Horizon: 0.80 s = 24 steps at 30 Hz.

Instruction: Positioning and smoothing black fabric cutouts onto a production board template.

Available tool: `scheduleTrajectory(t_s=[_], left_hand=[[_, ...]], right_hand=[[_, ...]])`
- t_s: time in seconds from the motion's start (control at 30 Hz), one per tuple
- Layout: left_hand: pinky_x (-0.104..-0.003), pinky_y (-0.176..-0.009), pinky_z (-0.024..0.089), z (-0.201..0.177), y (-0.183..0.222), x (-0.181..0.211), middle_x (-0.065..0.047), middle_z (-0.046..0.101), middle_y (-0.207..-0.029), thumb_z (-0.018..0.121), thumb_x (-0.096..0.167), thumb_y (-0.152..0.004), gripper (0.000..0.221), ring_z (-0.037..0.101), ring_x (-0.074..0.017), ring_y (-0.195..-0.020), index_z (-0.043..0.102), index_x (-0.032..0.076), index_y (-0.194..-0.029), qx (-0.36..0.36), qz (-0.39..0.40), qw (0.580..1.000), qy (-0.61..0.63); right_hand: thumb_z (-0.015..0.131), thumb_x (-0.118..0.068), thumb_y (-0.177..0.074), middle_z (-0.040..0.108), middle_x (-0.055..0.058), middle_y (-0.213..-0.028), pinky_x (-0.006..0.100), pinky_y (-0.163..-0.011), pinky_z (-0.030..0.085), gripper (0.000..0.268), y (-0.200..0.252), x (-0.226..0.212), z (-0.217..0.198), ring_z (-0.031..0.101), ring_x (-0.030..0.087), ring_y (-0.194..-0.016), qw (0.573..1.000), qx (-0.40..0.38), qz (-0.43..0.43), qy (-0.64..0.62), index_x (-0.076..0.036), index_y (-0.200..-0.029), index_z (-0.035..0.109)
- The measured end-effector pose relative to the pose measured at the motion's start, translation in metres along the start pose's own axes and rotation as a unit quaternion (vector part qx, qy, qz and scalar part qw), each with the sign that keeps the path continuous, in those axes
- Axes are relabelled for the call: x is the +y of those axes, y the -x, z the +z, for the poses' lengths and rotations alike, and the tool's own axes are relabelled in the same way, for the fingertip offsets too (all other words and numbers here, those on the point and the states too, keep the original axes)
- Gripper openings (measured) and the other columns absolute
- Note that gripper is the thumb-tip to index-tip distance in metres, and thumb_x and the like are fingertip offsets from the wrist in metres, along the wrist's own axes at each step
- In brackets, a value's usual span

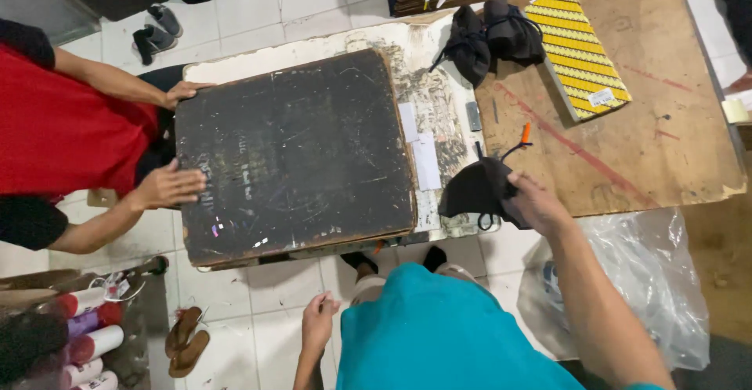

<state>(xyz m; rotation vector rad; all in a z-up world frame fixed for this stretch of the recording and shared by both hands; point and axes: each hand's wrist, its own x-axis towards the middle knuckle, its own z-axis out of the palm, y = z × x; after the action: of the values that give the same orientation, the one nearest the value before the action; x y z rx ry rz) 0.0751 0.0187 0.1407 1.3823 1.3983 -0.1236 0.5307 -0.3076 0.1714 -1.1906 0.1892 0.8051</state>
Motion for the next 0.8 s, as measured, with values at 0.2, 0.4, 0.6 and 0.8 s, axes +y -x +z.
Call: scheduleTrajectory(t_s=[0.2, 0.4, 0.6, 0.8], left_hand=[[-0.038, -0.102, 0.053, 0.0, 0.046, 0.142, -0.007, 0.082, -0.104, 0.057, 0.041, -0.097, 0.044, 0.071, -0.0217, -0.117, 0.07, 0.014, -0.129, -0.041, 0.16, 0.986, -0.033], [-0.05, -0.111, 0.043, 0.031, 0.022, 0.195, -0.019, 0.06, -0.146, 0.06, 0.036, -0.103, 0.061, 0.06, -0.0282, -0.127, 0.048, 0.004, -0.152, -0.221, 0.346, 0.892, 0.189], [-0.038, -0.09, 0.062, -0.015, 0.041, 0.231, -0.008, 0.076, -0.118, 0.066, 0.026, -0.097, 0.045, 0.075, -0.022, -0.102, 0.061, 0.014, -0.14, -0.381, 0.109, 0.827, 0.398], [-0.036, -0.077, 0.064, -0.066, -0.042, 0.217, -0.005, 0.079, -0.101, 0.082, 0.021, -0.092, 0.023, 0.075, -0.0167, -0.091, 0.078, 0.012, -0.112, -0.28, 0.14, 0.927, 0.206]], right_hand=[[0.069, -0.019, -0.093, 0.073, 0.011, -0.113, 0.039, -0.079, 0.06, 0.032, 0.062, -0.049, 0.084, 0.072, 0.023, -0.093, 0.981, -0.133, 0.005, -0.143, -0.006, -0.121, 0.064], [0.051, -0.029, -0.096, 0.079, 0.018, -0.104, 0.056, -0.076, 0.064, 0.031, 0.062, 0.016, 0.185, 0.078, 0.035, -0.089, 0.942, -0.214, 0.054, -0.251, -0.017, -0.114, 0.074], [0.049, -0.035, -0.096, 0.078, 0.022, -0.104, 0.061, -0.074, 0.061, 0.04, 0.056, 0.046, 0.271, 0.077, 0.044, -0.091, 0.915, -0.238, 0.08, -0.315, -0.011, -0.107, 0.078], [0.063, -0.044, -0.093, 0.077, 0.02, -0.108, 0.051, -0.083, 0.063, 0.043, 0.048, 0.076, 0.325, 0.076, 0.036, -0.097, 0.982, -0.04, 0.117, -0.142, -0.008, -0.114, 0.074]])
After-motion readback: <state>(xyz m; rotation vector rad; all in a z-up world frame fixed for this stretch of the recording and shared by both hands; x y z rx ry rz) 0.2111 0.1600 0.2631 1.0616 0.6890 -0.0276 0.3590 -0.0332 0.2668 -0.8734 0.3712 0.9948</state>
